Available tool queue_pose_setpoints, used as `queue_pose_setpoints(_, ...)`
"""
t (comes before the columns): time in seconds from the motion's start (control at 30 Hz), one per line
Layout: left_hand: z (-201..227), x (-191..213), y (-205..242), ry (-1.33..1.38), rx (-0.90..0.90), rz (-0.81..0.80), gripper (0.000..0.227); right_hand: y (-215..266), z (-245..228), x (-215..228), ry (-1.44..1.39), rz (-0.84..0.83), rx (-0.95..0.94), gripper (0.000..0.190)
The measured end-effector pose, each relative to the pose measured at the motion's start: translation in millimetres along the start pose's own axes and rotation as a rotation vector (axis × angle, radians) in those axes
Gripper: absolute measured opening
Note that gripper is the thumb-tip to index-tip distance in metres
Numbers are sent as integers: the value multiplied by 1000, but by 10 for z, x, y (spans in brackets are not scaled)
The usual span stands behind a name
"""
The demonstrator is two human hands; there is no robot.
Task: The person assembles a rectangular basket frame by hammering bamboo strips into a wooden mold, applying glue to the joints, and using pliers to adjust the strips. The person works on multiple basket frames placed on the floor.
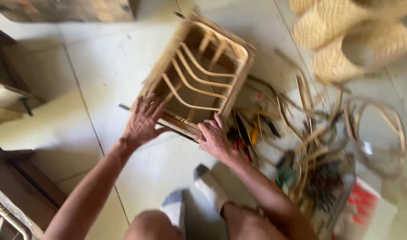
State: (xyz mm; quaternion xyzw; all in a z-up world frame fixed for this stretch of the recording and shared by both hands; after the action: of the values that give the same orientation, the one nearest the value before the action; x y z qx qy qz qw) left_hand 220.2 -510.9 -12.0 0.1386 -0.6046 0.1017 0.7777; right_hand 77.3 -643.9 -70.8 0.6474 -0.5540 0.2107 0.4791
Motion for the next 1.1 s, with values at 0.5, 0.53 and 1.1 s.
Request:
queue_pose_setpoints(0.5,842,-217,1254,147,213,71,92,1841,1594,-1226,-69,66,-426,54)
queue_pose_setpoints(0.53,871,-199,1289,146,195,90,86,1857,1683,-1312,-76,65,-451,55)
queue_pose_setpoints(1.1,1032,-278,1462,45,70,9,56,2564,1170,-499,-953,243,-334,19)
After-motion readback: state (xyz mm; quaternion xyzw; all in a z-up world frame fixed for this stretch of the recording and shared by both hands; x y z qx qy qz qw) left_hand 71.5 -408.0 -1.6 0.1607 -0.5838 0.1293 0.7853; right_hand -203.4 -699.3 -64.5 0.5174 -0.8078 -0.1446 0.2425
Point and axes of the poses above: each hand's wrist, its own y-axis away from the middle knuckle, its own x-axis out of the back of the hand, z = x × y, the point moved 9 cm from there along -y, towards the middle knuckle, and after that the axes turned 14 degrees about -z, right-handed, at the moved point
